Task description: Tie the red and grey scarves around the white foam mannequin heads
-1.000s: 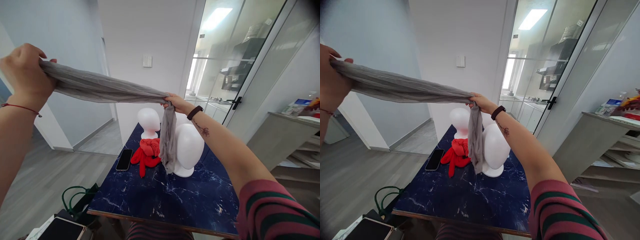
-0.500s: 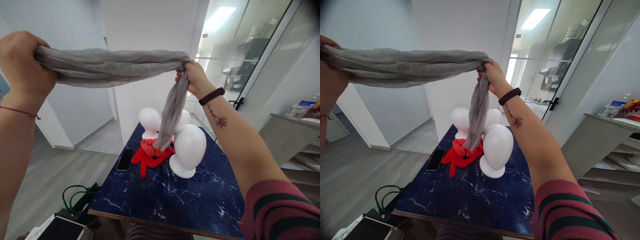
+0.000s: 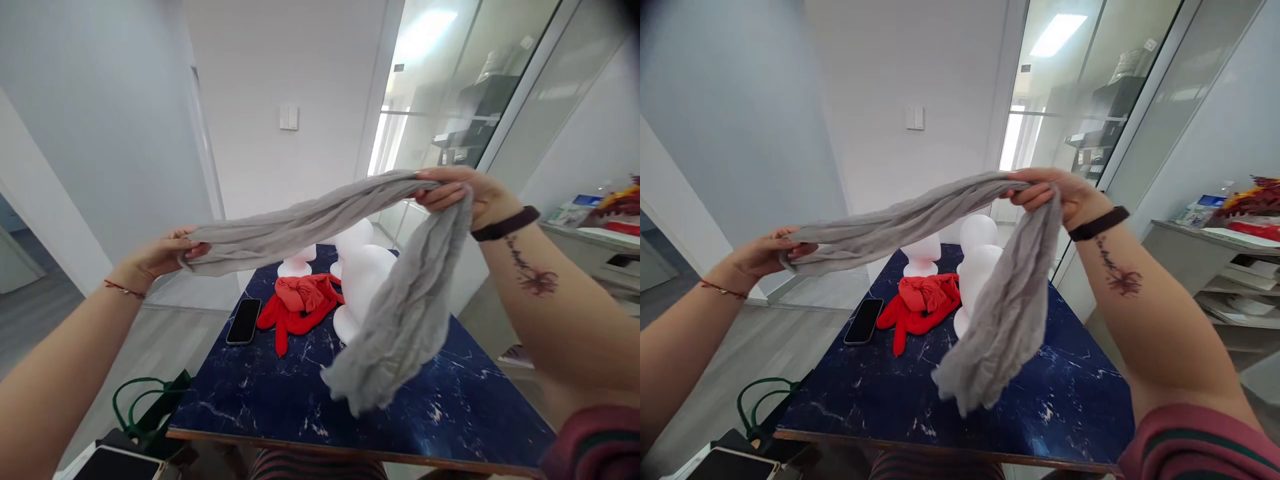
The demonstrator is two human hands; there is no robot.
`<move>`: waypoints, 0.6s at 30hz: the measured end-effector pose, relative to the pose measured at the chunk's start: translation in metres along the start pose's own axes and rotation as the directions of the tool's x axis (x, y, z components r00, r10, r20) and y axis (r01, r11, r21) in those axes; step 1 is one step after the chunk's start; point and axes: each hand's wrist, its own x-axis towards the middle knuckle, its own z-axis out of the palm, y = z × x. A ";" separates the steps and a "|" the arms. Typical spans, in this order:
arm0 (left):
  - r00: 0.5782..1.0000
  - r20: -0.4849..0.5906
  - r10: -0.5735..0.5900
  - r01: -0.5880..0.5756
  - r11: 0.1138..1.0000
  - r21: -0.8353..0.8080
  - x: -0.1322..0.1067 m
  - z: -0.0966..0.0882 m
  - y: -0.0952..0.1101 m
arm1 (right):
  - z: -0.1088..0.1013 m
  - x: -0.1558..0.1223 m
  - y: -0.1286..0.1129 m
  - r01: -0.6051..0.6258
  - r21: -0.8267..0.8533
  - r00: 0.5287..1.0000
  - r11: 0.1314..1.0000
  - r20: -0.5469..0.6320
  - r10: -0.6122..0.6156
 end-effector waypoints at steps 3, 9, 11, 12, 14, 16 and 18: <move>0.977 0.209 0.042 -0.021 0.994 -0.103 0.016 0.039 -0.005 | -0.035 -0.016 -0.013 0.126 -0.130 0.984 0.984 -0.107 -0.140; 0.959 -0.040 0.279 -0.281 0.959 -0.028 0.078 0.106 -0.010 | -0.091 0.018 0.001 0.284 -0.620 0.814 0.731 -0.247 -0.526; 0.945 -0.213 0.246 -0.257 0.966 -0.023 0.102 0.118 -0.021 | -0.104 0.042 0.018 0.260 -0.633 0.732 0.729 -0.363 -0.577; 0.942 -0.288 0.173 -0.198 0.979 -0.057 0.112 0.124 -0.031 | -0.109 0.055 0.029 0.239 -0.623 0.713 0.745 -0.408 -0.570; 0.933 -0.358 -0.043 -0.013 0.988 -0.153 0.127 0.136 -0.056 | -0.113 0.080 0.055 0.184 -0.597 0.709 0.781 -0.469 -0.526; 0.919 -0.350 -0.184 0.115 0.971 -0.208 0.131 0.149 -0.089 | -0.112 0.099 0.088 0.096 -0.565 0.738 0.820 -0.512 -0.439; 0.892 -0.311 -0.329 0.241 0.927 -0.289 0.122 0.163 -0.123 | -0.108 0.111 0.124 0.025 -0.540 0.782 0.841 -0.513 -0.353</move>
